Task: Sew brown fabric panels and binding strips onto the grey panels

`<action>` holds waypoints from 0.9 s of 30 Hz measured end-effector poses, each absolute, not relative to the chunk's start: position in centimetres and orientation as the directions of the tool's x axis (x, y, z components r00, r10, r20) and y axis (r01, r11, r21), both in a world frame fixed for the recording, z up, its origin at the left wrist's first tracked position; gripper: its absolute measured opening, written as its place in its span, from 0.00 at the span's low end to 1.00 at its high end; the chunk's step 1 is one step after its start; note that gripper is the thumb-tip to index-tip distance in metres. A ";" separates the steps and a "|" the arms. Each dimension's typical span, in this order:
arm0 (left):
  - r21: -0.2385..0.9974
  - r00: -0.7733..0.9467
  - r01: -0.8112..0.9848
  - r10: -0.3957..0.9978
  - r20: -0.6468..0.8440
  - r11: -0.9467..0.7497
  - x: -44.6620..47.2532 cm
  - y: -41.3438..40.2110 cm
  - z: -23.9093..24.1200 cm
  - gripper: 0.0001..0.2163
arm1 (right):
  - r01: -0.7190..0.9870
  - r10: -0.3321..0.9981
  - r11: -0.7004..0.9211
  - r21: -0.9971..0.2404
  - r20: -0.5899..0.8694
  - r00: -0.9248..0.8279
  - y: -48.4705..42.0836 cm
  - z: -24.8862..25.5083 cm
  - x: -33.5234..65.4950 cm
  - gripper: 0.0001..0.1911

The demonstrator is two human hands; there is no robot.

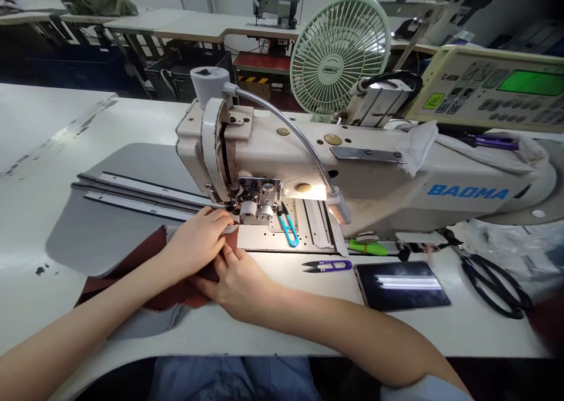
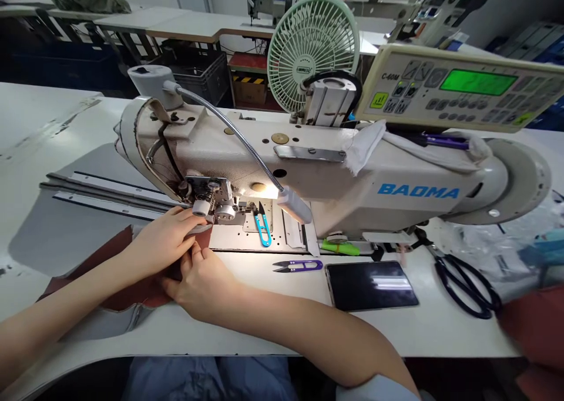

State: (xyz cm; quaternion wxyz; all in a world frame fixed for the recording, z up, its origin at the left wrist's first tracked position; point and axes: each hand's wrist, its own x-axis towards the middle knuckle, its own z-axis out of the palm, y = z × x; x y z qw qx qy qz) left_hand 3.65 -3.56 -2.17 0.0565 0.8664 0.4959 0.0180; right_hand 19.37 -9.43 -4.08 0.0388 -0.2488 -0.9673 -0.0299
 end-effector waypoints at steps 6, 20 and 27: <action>0.122 0.560 0.823 0.829 -0.006 -0.555 3.2 -4.3 -2.6 0.17 | 0.494 0.492 0.869 0.006 0.082 -0.867 -9.7 -4.1 19.1 0.20; 0.097 0.577 0.816 0.812 -0.083 -0.570 3.5 -0.3 -1.8 0.11 | 0.536 0.540 0.842 -0.067 0.094 -0.837 -7.6 -4.1 19.2 0.22; 0.132 0.596 0.798 0.803 -0.031 -0.588 3.6 -2.0 -0.9 0.09 | 0.542 0.545 0.837 -0.069 0.187 -0.817 -7.4 -4.9 19.3 0.20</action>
